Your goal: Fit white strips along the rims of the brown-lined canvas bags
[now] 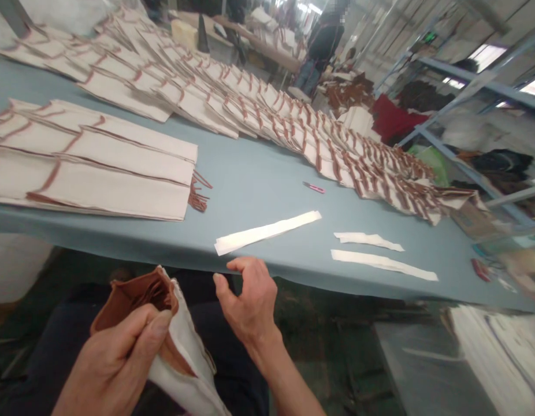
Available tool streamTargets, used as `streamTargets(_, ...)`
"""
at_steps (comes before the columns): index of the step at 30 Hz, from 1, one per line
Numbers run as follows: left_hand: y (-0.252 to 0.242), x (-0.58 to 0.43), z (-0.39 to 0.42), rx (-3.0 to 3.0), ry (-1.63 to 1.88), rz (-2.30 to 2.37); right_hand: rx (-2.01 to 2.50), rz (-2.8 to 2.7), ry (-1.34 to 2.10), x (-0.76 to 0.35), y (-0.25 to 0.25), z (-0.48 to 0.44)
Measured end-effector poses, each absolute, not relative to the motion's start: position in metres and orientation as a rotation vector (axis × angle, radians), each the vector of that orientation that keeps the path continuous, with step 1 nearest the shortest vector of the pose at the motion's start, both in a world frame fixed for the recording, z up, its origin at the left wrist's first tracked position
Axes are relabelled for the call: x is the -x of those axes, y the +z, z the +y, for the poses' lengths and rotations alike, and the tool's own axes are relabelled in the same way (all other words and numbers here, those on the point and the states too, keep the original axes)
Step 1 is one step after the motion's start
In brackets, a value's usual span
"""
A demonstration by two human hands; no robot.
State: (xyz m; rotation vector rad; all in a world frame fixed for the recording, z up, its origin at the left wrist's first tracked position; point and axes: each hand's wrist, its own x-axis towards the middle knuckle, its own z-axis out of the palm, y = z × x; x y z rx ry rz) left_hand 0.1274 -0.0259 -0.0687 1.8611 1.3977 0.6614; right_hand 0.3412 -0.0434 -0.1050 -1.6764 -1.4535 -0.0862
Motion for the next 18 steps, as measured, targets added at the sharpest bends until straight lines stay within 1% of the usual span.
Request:
streamTargets(3, -0.063, -0.135, -0.022, -1.771, 0.728, 1.341, 1.752, -1.645, -0.235, -0.364, -0.120, -0.017)
streamTargets(6, -0.062, -0.137, -0.012, -1.853, 0.792, 1.269, 1.825, -1.759, -0.221, -0.374, -0.135, 0.001)
streamTargets(10, -0.066, -0.136, 0.007, -2.087, 0.845, 1.095, 1.814, -1.758, -0.171, -0.379, -0.147, 0.010)
streamTargets(15, -0.075, -0.139, 0.029, -2.096, 0.893, 1.271, 1.798, -1.694, -0.082, -0.383, -0.144, 0.008)
streamTargets(18, -0.083, -0.146, 0.039, -2.094, 0.736, 1.330, 1.799, -1.617, -0.012, -0.383, -0.141, 0.010)
